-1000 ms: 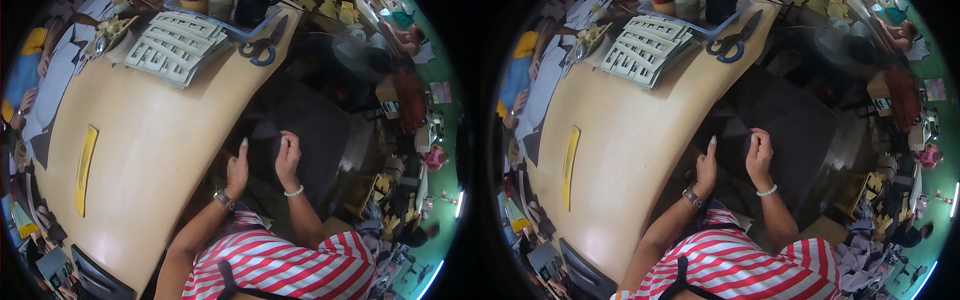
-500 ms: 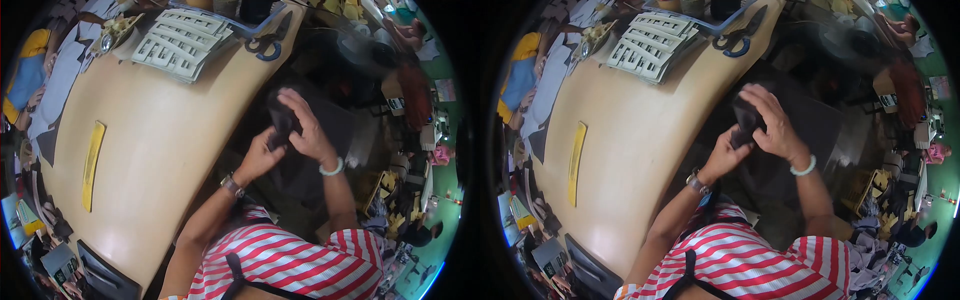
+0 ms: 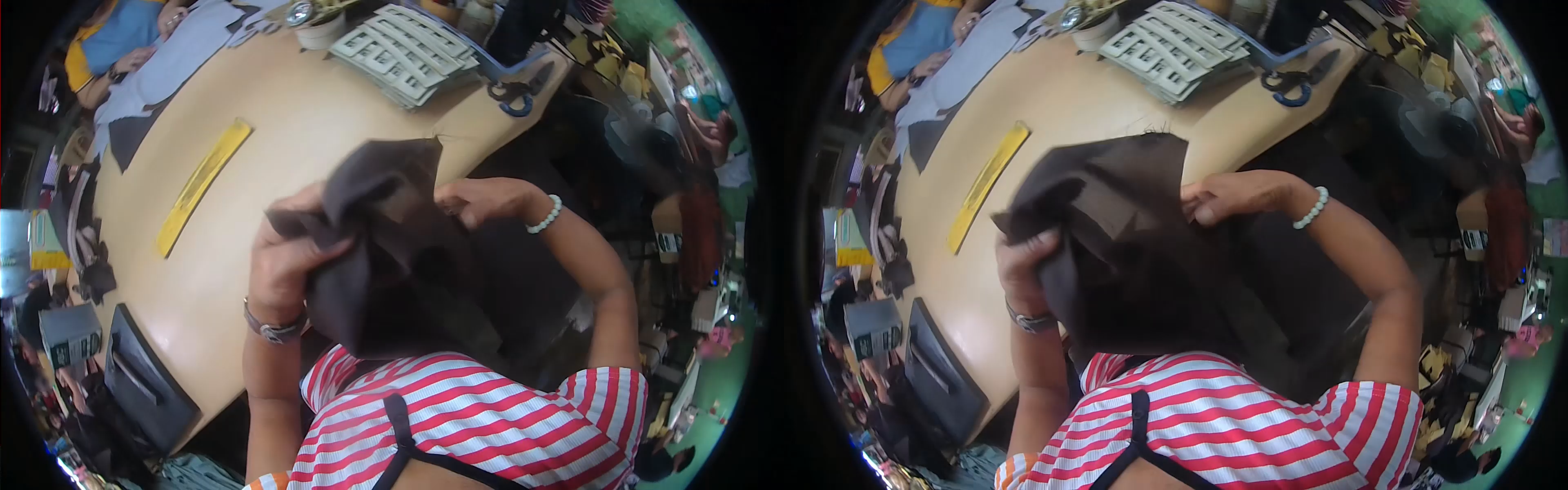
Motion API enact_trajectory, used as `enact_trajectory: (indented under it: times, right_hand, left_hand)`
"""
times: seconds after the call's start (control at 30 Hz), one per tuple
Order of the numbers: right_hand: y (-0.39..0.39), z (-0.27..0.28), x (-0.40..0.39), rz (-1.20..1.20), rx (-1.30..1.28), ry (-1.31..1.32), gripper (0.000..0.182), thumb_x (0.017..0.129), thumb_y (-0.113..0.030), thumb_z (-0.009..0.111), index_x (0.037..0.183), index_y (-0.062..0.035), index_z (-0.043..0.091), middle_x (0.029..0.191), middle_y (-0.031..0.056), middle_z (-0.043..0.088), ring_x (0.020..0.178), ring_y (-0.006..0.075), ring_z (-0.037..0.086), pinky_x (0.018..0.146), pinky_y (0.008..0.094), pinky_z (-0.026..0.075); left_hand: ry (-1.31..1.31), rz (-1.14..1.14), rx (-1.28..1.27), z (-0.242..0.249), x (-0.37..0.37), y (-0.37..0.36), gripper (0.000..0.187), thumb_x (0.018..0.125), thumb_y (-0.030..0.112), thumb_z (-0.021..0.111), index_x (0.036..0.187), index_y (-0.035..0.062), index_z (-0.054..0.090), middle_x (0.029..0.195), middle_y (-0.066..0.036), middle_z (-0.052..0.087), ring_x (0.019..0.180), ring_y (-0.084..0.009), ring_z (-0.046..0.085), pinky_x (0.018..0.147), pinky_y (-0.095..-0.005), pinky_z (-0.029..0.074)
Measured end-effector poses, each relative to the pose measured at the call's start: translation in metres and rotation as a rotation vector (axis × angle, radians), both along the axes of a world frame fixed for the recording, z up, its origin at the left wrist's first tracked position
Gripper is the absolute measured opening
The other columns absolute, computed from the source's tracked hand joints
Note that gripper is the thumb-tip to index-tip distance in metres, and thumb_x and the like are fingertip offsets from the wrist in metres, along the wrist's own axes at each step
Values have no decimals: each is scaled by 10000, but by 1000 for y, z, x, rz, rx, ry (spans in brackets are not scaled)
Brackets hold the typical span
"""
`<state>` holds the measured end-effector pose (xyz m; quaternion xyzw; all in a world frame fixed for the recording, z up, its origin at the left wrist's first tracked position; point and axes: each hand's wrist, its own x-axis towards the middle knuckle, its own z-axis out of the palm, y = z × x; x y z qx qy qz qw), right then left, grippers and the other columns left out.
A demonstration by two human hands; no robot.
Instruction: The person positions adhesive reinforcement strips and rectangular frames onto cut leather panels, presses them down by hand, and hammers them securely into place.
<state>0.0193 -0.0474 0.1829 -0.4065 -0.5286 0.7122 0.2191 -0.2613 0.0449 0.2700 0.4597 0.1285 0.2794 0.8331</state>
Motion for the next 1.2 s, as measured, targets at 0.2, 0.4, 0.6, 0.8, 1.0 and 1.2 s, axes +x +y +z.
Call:
enact_trajectory:
  times: [0.2,0.4,0.6,0.8,1.0,1.2]
  right_hand:
    - [39,44,-85,-358,-38,565,329,881,-184,625,1132,28,603,999,71,673,877,122,648,821,240,504]
    - [59,64,-71,-897,640,315,166,899,-75,603,1023,26,646,897,72,684,752,137,668,684,259,545]
    - [57,64,-73,-1043,632,143,198,918,-63,582,1088,15,646,979,50,681,873,100,631,782,236,505]
    - [66,75,-66,-1038,721,-19,225,915,-77,592,1101,38,640,1012,54,677,888,93,618,808,224,474]
    - [106,91,-54,-1340,941,-345,349,913,-218,614,1162,26,601,988,21,664,850,95,607,747,223,463]
    - [96,204,-69,-1179,1626,-665,156,893,-80,525,1037,-56,579,924,124,640,808,268,611,711,371,489]
  left_hand:
    - [7,290,208,27,-34,12,308,862,24,620,1159,-53,609,1025,-62,646,967,-133,580,875,-253,441]
    - [408,562,521,12,-116,27,154,865,64,644,981,-37,652,838,-19,663,759,-63,584,704,-203,464]
    - [665,330,272,-10,-155,15,185,754,60,731,909,1,649,772,-2,637,686,-50,576,653,-197,459]
    - [633,406,258,-30,-197,20,189,762,35,695,937,-33,672,789,-41,670,692,-97,604,658,-227,484]
    - [408,853,447,-26,-223,60,259,821,-18,526,1047,-39,650,1000,-121,667,894,-161,635,825,-261,495]
    - [1093,1383,2129,134,-266,80,320,908,241,594,1093,-17,633,974,-90,657,844,-165,624,753,-291,516]
